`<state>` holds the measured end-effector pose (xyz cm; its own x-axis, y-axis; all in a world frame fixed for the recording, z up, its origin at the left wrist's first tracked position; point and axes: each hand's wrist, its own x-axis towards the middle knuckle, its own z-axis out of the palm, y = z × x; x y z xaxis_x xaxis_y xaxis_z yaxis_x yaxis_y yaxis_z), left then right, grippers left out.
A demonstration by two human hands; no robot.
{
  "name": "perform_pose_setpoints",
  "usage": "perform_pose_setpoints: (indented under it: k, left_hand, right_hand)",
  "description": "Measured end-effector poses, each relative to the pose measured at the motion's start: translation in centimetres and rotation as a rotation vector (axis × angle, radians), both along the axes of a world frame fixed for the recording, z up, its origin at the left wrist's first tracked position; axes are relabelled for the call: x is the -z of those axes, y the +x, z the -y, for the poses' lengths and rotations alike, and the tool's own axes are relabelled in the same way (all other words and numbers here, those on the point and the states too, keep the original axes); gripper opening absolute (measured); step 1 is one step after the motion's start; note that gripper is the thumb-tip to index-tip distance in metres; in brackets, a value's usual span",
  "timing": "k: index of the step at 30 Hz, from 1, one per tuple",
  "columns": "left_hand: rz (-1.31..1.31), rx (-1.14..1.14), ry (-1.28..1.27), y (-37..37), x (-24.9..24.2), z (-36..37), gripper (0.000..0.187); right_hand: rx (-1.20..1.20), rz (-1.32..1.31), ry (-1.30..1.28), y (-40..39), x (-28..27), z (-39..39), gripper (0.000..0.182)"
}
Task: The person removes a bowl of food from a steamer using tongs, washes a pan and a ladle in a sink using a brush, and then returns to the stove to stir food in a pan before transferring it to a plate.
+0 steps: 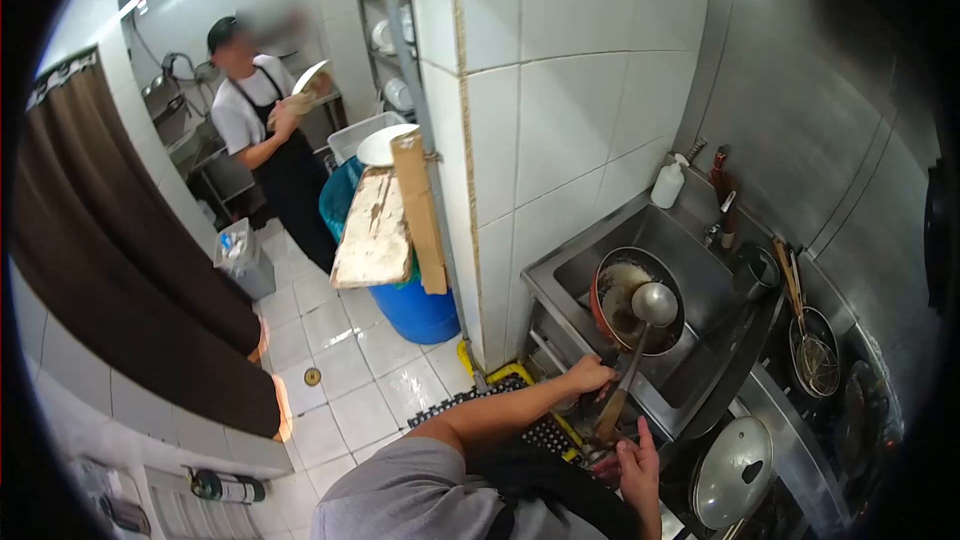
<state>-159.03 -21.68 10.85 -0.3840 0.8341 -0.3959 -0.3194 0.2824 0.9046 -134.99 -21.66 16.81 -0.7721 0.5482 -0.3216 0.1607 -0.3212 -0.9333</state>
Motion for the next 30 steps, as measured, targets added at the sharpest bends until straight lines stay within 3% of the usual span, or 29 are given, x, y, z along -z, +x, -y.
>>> perform_pose_setpoints:
  k: [5,6,7,9,10,11,12,14,15,16,17,18,23,26,30]
  left_hand:
    - [0.294,0.108,0.000,-5.6,7.9,-7.8,0.027]
    - [0.368,0.408,0.015,-8.6,10.4,-9.3,0.024]
    - [0.753,0.706,0.271,-10.9,11.0,-10.7,0.023]
    - [0.210,0.117,-0.217,-10.5,4.3,-11.6,0.016]
    - [0.469,0.427,0.011,-14.8,9.1,-13.3,0.014]
    - [0.674,0.394,0.088,-15.6,11.1,-15.2,0.018]
    - [0.666,0.216,-0.024,-16.4,12.9,-16.6,0.020]
    - [0.413,0.466,0.032,-17.6,14.5,-19.1,0.020]
    - [0.344,0.389,-0.063,-18.1,16.2,-20.8,0.013]
    - [0.301,0.526,0.066,-18.9,18.4,-22.6,0.011]
    - [0.342,0.128,-0.352,-18.8,19.3,-24.7,0.020]
    - [0.429,0.067,-0.398,-19.4,20.3,-26.2,0.018]
    - [0.723,0.149,-0.592,-20.6,22.5,-29.9,0.017]
    - [0.789,0.189,-0.668,-20.0,24.4,-31.2,0.019]
    - [0.431,0.201,-0.613,-15.7,24.2,-31.8,0.023]
  right_hand:
    - [0.073,-0.022,0.203,0.1,-2.6,-1.9,0.068]
    - [0.099,-0.029,0.254,0.7,-3.5,-2.2,0.067]
    - [0.132,-0.005,0.241,1.7,-4.0,-2.5,0.065]
    - [0.298,0.017,0.174,3.2,-4.7,-2.3,0.062]
    - [0.427,-0.005,0.147,4.3,-3.5,-2.1,0.058]
    - [0.554,-0.014,0.175,5.0,-2.8,-1.4,0.054]
    - [0.676,-0.004,0.212,6.0,-2.8,-0.6,0.051]
    - [0.943,0.047,0.166,7.4,-3.7,1.9,0.047]
    - [1.043,0.120,0.168,7.9,-4.0,3.1,0.045]
    - [1.140,0.170,0.174,8.2,-3.4,4.6,0.044]
    - [1.211,0.241,0.182,8.2,-4.0,6.1,0.043]
    - [1.322,0.270,0.224,8.0,-3.4,7.7,0.042]
    - [1.739,0.423,0.107,5.7,-5.0,15.1,0.045]
    - [1.923,0.202,0.004,4.7,-4.1,20.7,0.044]
    - [2.308,-0.109,-0.148,3.9,-0.1,29.5,0.037]
